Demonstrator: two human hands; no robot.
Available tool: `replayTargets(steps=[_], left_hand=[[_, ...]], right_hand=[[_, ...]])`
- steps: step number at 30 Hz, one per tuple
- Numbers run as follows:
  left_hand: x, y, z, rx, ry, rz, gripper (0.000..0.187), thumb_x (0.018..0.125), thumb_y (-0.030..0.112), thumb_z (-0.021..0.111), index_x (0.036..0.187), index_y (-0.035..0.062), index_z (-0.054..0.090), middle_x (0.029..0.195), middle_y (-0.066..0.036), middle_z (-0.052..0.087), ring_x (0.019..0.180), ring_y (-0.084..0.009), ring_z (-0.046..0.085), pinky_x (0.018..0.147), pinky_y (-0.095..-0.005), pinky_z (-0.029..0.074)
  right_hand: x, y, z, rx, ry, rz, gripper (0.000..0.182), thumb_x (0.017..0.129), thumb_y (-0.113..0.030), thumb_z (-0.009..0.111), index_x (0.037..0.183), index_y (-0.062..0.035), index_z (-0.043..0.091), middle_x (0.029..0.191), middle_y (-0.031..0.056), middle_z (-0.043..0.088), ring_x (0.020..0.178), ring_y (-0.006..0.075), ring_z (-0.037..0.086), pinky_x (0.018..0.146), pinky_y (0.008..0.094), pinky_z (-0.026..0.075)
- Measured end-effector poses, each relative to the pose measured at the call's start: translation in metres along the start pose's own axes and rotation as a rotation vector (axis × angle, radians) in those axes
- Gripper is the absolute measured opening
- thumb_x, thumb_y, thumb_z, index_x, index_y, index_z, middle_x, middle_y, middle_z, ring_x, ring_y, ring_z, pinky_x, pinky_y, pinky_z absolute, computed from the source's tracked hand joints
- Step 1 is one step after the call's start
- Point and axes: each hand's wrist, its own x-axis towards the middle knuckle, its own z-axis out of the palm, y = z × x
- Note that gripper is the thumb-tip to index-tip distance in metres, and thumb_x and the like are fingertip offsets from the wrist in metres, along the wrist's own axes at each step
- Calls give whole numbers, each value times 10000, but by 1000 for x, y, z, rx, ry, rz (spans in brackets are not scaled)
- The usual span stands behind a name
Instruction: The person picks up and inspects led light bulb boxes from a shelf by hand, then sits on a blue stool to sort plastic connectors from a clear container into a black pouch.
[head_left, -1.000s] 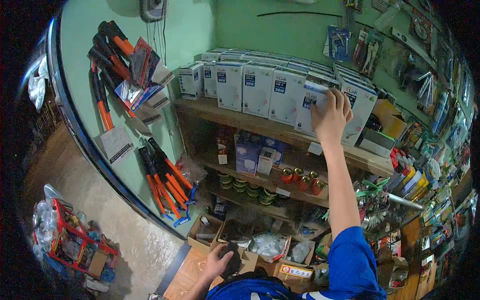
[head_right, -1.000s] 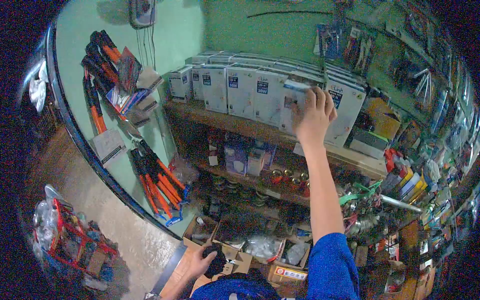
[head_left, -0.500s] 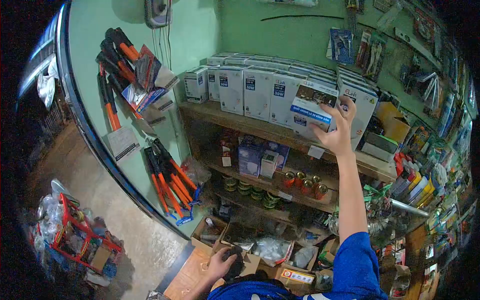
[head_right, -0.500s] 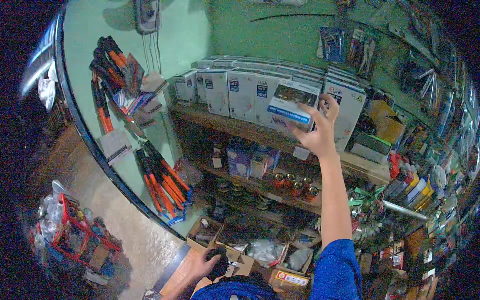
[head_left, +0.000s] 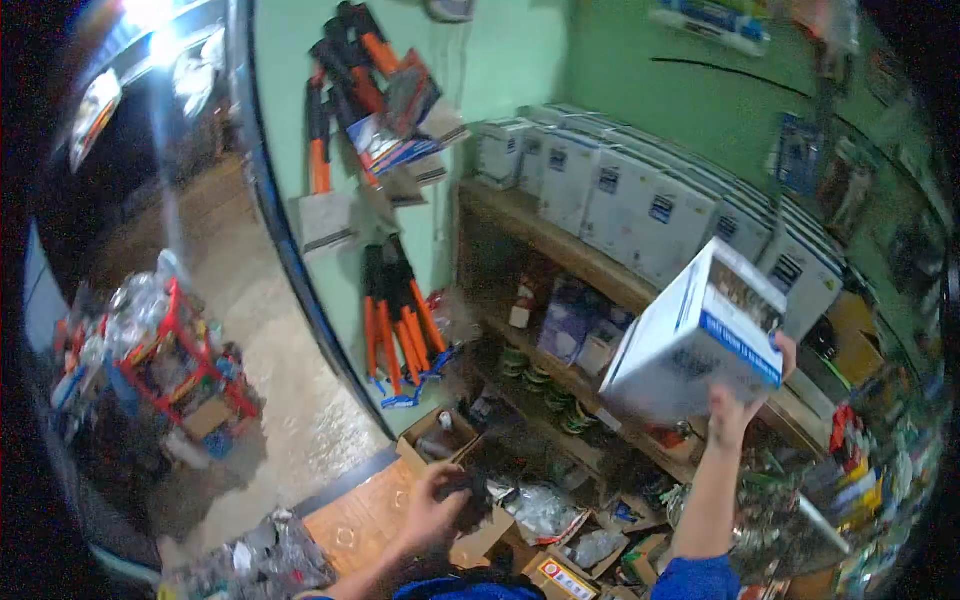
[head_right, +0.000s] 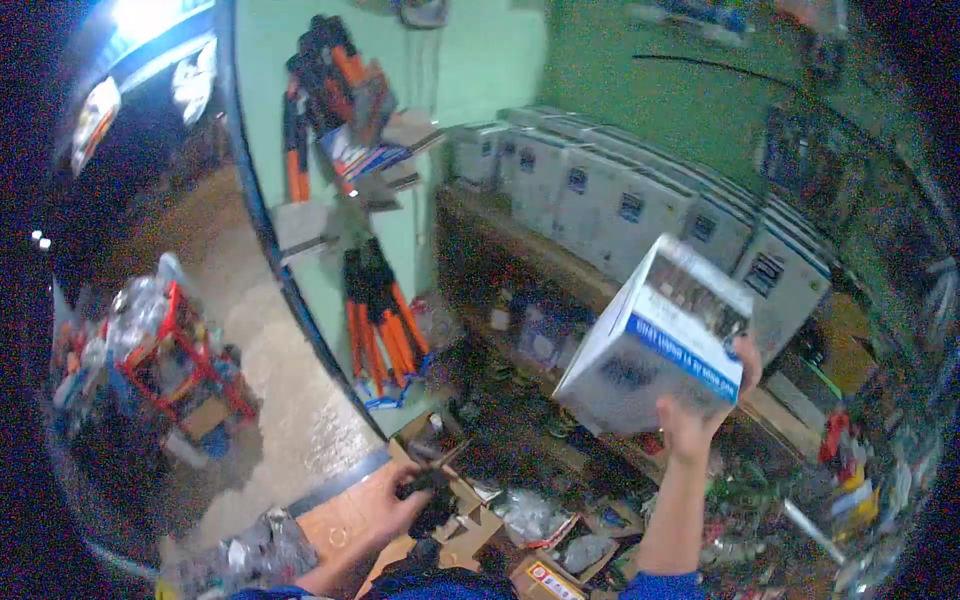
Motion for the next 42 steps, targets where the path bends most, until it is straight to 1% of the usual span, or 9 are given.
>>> replayTargets(steps=[5, 8, 11, 17, 24, 28, 32, 39, 42], left_hand=[[-9, 28, -40, 76, 195, 833, 370, 677, 1, 694, 1036, 22, 606, 1120, -172, 652, 1066, -326, 635, 942, -412, 498], [-24, 46, -56, 243, -188, 1136, 424, 635, 115, 790, 1047, 43, 719, 1173, -149, 688, 1157, -386, 617, 965, -469, 514], [-29, 34, -69, 477, -39, 1147, 434, 658, 149, 794, 1086, 90, 752, 1277, -121, 670, 1228, -421, 582, 1022, -506, 493], [-31, 38, -133, 403, 256, 960, 544, 597, -25, 790, 1134, 9, 711, 1294, -173, 655, 1286, -396, 566, 1068, -459, 480], [-65, 2, -185, 400, 39, 1059, 635, 523, -37, 756, 1151, 54, 734, 1295, -127, 673, 1305, -399, 554, 1058, -496, 494], [-38, 39, -196, 515, 391, 1022, 496, 620, -17, 742, 1114, 27, 718, 1224, -152, 687, 1171, -390, 632, 991, -448, 526], [-63, -21, -173, -261, 329, 184, 256, 977, 146, 636, 1172, -17, 673, 1117, -90, 692, 973, -172, 652, 812, -332, 530], [-74, -45, -159, -426, 345, 234, 297, 1013, 142, 578, 1266, -7, 621, 1068, -41, 678, 927, -111, 637, 792, -260, 514], [-66, -38, -145, -139, 436, 538, 327, 969, 5, 563, 1292, -25, 608, 1180, -94, 674, 1059, -174, 645, 909, -272, 491]], right_hand=[[-148, -25, 82, 487, -174, 855, 1034, 708, -639, 802, 1448, -61, 367, 1309, 82, 498, 1229, 228, 502, 1048, 396, 424], [-214, -41, 138, 840, -199, 1010, 901, 826, -529, 737, 1488, -73, 330, 1305, 130, 554, 1204, 256, 569, 1009, 403, 487], [-227, -92, 167, 1196, -149, 1300, 715, 913, -282, 659, 1513, -150, 292, 1383, 200, 528, 1253, 347, 557, 1053, 465, 480], [-249, -138, 224, 1213, -233, 1364, 674, 929, -293, 610, 1516, -184, 299, 1417, 183, 517, 1267, 358, 558, 1067, 494, 482], [-270, -169, 248, 1163, -313, 1446, 733, 934, -357, 556, 1560, -141, 242, 1434, 212, 504, 1297, 373, 533, 1084, 499, 457], [-281, -178, 250, 1265, -287, 1369, 699, 966, -393, 467, 1579, -134, 252, 1488, 212, 465, 1322, 378, 511, 1122, 511, 405], [-305, -128, 230, 1474, -228, 1456, 658, 1029, -495, 335, 1526, -65, 366, 1464, 188, 505, 1316, 363, 518, 1102, 492, 424], [-280, -162, 233, 501, -604, 1134, 553, 1108, -349, 321, 1613, -168, 185, 1534, 109, 410, 1379, 240, 407, 1165, 379, 288], [-287, -148, 214, 952, -516, 1379, 631, 1092, -362, 390, 1627, -182, 108, 1581, 128, 336, 1447, 244, 308, 1189, 384, 230]])
